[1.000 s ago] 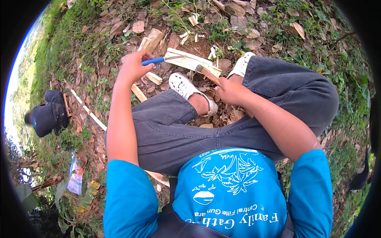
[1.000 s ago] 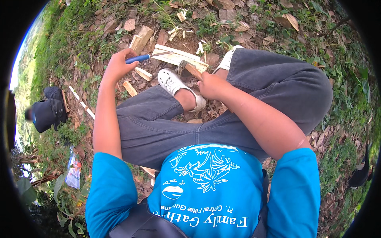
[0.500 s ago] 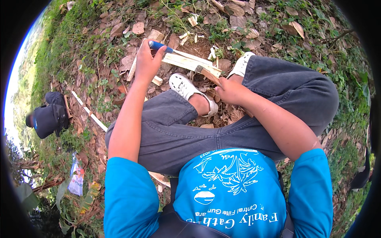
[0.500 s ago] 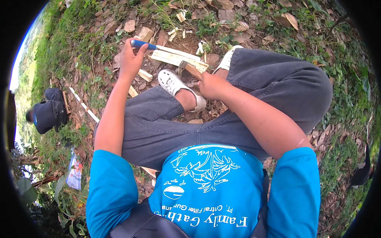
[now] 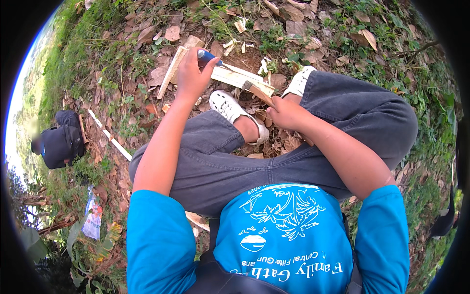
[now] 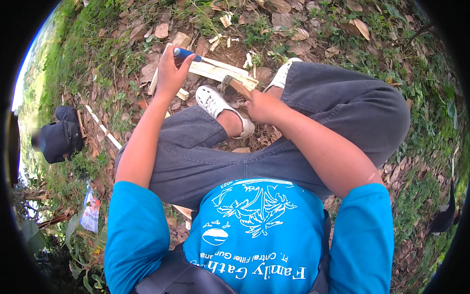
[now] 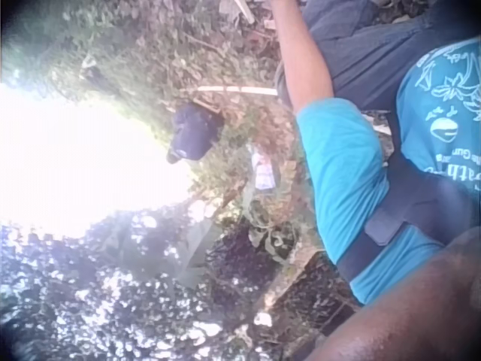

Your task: The person sits cross-legged on the ground and uses a hammer and a chisel to carve a small block of wood. They repeatedly strike the chisel to remove wood shavings and shape the block, occasionally adjusting the wood's position.

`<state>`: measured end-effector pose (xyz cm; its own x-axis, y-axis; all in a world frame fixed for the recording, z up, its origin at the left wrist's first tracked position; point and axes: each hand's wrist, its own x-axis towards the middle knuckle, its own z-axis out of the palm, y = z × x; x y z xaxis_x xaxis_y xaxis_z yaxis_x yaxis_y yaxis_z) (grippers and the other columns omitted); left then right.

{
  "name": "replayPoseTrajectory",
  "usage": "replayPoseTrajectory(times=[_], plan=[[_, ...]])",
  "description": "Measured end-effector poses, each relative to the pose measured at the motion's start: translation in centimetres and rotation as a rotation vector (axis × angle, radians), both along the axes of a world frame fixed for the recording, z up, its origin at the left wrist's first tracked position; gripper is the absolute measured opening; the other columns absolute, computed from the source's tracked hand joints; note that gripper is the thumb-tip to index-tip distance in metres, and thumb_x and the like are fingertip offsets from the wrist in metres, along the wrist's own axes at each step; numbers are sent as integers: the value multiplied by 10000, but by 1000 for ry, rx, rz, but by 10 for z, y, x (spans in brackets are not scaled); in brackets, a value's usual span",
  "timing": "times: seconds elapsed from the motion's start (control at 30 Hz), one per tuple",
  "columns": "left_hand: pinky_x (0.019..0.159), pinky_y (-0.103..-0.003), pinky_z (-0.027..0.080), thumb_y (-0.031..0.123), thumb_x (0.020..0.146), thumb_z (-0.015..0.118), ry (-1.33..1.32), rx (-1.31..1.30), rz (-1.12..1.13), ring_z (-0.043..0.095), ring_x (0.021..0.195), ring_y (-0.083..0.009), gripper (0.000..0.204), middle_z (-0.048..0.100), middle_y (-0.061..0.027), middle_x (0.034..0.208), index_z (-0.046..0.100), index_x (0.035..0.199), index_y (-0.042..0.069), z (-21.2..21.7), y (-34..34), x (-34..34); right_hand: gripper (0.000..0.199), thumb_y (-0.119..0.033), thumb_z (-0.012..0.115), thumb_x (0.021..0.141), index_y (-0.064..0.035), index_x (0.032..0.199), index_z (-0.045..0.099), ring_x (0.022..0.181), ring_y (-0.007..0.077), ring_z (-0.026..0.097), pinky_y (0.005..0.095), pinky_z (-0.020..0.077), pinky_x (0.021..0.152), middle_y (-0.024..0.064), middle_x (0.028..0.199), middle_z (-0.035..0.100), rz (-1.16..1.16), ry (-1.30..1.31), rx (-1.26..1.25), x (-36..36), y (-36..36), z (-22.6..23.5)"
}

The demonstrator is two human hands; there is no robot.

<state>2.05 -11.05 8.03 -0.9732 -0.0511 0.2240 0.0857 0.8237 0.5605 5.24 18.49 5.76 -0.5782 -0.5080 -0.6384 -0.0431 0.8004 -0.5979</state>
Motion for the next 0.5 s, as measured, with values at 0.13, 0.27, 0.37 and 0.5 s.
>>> replayPoseTrajectory(times=[0.13,0.27,0.37,0.5], plan=[[764,-374,573,303,935,757,-146,294,-49,721,827,-278,332,692,-139,968,625,1092,42,15,13,0,340,-317,550,1042,-3,1155,610,692,180,652,360,505,625,98,772,647,-101,26,-88,-11,1,18],[816,-400,543,305,951,736,-122,258,-174,694,885,-299,293,688,-144,949,666,1045,36,9,9,-2,443,-315,476,1108,-33,1450,476,496,46,433,230,377,473,-49,699,459,-385,70,-726,-22,-12,108],[850,-428,521,333,957,717,-115,276,-211,641,955,-356,329,636,-176,1019,670,1055,23,-5,7,5,546,-360,427,1123,5,1524,366,456,4,349,171,304,408,-57,685,415,-403,97,-1048,-22,-20,196],[896,-454,498,339,967,700,-52,221,-246,611,995,-399,354,609,-194,1070,638,1056,2,-7,13,5,573,-343,434,1120,28,1541,320,542,3,365,172,301,470,-47,717,432,-229,302,-1056,-5,-19,173]])
